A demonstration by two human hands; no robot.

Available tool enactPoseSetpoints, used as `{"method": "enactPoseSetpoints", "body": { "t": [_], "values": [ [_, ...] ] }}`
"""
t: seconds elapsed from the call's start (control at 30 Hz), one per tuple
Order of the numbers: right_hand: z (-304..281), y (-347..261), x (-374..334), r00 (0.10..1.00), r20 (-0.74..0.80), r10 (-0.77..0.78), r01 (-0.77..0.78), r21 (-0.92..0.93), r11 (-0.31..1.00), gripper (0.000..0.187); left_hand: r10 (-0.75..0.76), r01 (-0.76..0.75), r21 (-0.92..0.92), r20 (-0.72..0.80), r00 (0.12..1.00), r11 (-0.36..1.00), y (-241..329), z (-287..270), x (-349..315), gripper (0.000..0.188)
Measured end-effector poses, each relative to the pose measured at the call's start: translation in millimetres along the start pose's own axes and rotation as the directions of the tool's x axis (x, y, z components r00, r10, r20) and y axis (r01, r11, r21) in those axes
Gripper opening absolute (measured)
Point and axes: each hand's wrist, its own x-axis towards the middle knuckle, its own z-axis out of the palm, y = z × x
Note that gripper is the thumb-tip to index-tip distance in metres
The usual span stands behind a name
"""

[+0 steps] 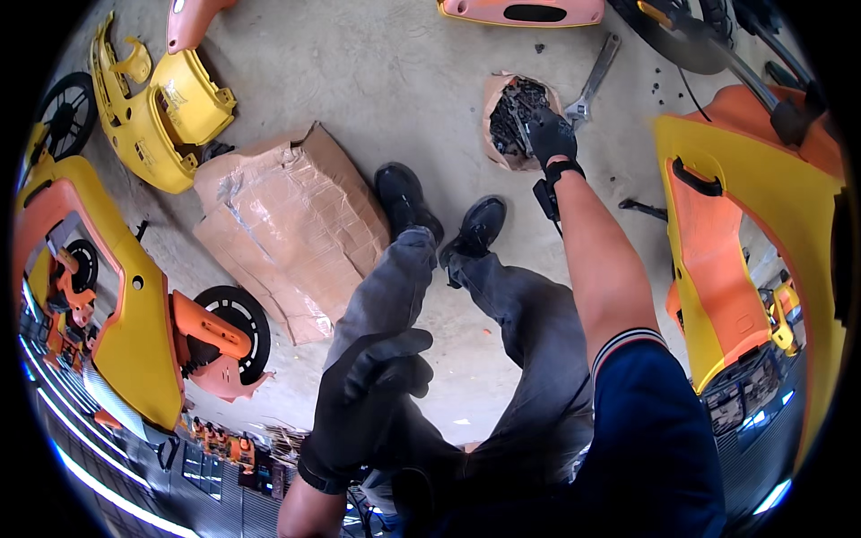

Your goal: The person uses a screwdriver to remove screws from the seat assembly of an orange and yellow electric scooter. They then detach the seat and place it on the floor, revealing the internal components of the scooter's body.

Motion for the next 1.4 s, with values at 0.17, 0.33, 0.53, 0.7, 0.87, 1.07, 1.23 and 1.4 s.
{"method": "enactPoseSetpoints", "body": {
  "t": [0.17, 0.33, 0.53, 0.7, 0.87, 1.07, 1.23, 1.4],
  "values": [
    [13.7, 13.0, 31.7, 0.990, -0.061, -0.126, 0.120, -0.099, 0.988, 0.030, 0.024, -0.022, 0.040, -0.039, 0.999, 0.999, -0.1, 5.2, 18.7, 0.032],
    [23.4, -11.8, 37.0, 0.998, 0.055, 0.005, -0.002, -0.054, 0.999, 0.033, -0.084, 0.093, 0.114, -0.083, 0.993, 0.989, -4.0, 6.7, 28.0, 0.042],
    [1.0, -36.1, 21.8, 0.993, 0.100, -0.058, 0.073, -0.158, 0.985, 0.035, -0.099, 0.104, 0.156, -0.044, 0.994, 0.982, -0.5, 7.6, 32.3, 0.040],
    [21.1, 6.0, 5.0, 0.988, -0.053, 0.144, -0.139, 0.078, 0.987, 0.025, -0.085, 0.084, 0.119, 0.001, 0.996, 0.989, -1.7, 20.1, 33.0, 0.043],
    [17.5, 38.7, -44.5, 0.935, 0.216, 0.283, -0.343, 0.335, 0.878, 0.022, 0.040, -0.094, 0.385, 0.146, 0.989, 0.918, -0.8, 42.4, 50.1, 0.045],
    [-42.3, 7.9, -103.2, 0.766, 0.548, 0.337, -0.642, 0.674, 0.365, 0.016, 0.170, -0.288, 0.416, 0.299, 0.939, 0.863, -8.5, 83.9, 68.2, 0.042],
    [-61.4, 11.6, -121.8, 0.693, 0.708, 0.135, -0.654, 0.696, -0.295, 0.017, 0.287, -0.455, 0.466, 0.387, 0.876, 0.759, -2.8, 104.7, 68.4, 0.041],
    [-79.9, 7.7, -126.4, 0.703, 0.707, -0.075, -0.608, 0.542, -0.580, 0.015, 0.330, -0.502, 0.528, 0.390, 0.860, 0.685, -18.7, 98.7, 61.2, 0.034]
  ]
}}
